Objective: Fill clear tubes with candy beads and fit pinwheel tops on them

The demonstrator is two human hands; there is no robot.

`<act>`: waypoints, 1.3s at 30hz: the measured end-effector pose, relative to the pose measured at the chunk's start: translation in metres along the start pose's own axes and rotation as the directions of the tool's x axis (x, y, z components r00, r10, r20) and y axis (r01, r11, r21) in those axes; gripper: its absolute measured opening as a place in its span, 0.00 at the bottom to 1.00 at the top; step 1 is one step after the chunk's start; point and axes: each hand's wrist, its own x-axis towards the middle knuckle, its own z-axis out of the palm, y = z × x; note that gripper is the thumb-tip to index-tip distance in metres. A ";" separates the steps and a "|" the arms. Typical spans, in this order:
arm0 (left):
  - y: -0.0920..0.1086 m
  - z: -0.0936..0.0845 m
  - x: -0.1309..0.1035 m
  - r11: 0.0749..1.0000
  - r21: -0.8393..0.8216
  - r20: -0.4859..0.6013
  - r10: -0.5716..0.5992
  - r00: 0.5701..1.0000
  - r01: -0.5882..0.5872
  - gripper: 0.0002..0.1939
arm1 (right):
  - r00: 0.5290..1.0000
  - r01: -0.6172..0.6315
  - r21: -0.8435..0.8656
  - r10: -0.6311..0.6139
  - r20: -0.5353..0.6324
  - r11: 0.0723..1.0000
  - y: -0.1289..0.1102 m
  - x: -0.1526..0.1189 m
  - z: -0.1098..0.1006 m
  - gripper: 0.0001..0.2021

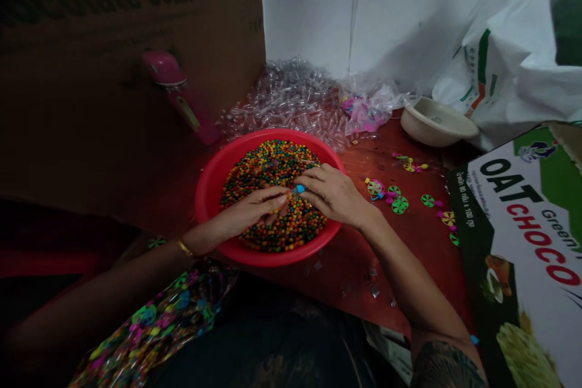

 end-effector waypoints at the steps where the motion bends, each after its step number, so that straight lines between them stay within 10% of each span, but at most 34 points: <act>1: 0.001 -0.001 -0.001 0.999 0.035 0.011 -0.003 1.000 0.003 0.18 | 0.999 0.041 -0.050 -0.040 0.019 0.998 0.000 -0.001 0.000 0.14; 6: 0.003 -0.001 -0.002 0.947 0.299 0.037 0.111 0.993 -0.117 0.18 | 0.997 0.071 -0.201 -0.060 0.057 0.977 -0.002 -0.006 0.007 0.15; 9: 0.010 0.007 -0.005 0.601 0.765 0.010 0.349 0.937 -0.233 0.14 | 0.993 -0.090 -0.060 0.095 0.077 0.994 -0.005 -0.005 0.014 0.20; 13: 0.026 0.016 -0.013 0.175 0.984 -0.057 0.497 0.866 -0.036 0.15 | 0.920 -0.389 0.313 0.349 0.177 0.867 -0.015 0.000 0.017 0.27; 16: 0.034 0.001 -0.016 0.400 0.902 -0.069 0.510 0.858 -0.165 0.17 | 0.933 -0.359 0.282 0.343 0.105 0.890 -0.021 0.003 0.010 0.27; 20: 0.025 -0.028 -0.006 0.660 0.711 0.169 0.173 0.970 -0.241 0.21 | 0.978 -0.207 -0.022 0.207 -0.007 0.978 -0.025 0.001 0.005 0.22; 25: 0.011 -0.017 -0.005 0.246 0.942 0.107 0.425 0.899 -0.229 0.18 | 0.874 -0.472 0.192 0.428 0.231 0.860 -0.028 -0.004 0.020 0.24; 27: 0.013 -0.012 -0.007 0.214 0.948 0.110 0.478 0.871 -0.237 0.18 | 0.833 -0.543 0.291 0.461 0.306 0.788 -0.030 -0.005 0.021 0.26; 32: 0.022 -0.015 -0.005 0.317 0.909 0.231 0.153 0.961 -0.270 0.17 | 0.931 -0.359 0.069 0.353 0.093 0.931 -0.041 -0.003 0.009 0.22; 37: 0.008 -0.004 -0.008 -0.029 0.998 0.059 0.417 0.907 -0.051 0.17 | 0.935 -0.341 0.065 0.331 0.123 0.938 -0.051 0.005 0.009 0.20; 39: -0.001 -0.006 -0.019 -0.038 0.999 0.048 0.468 0.882 -0.035 0.16 | 0.941 -0.328 0.110 0.314 0.128 0.938 -0.052 0.006 0.007 0.18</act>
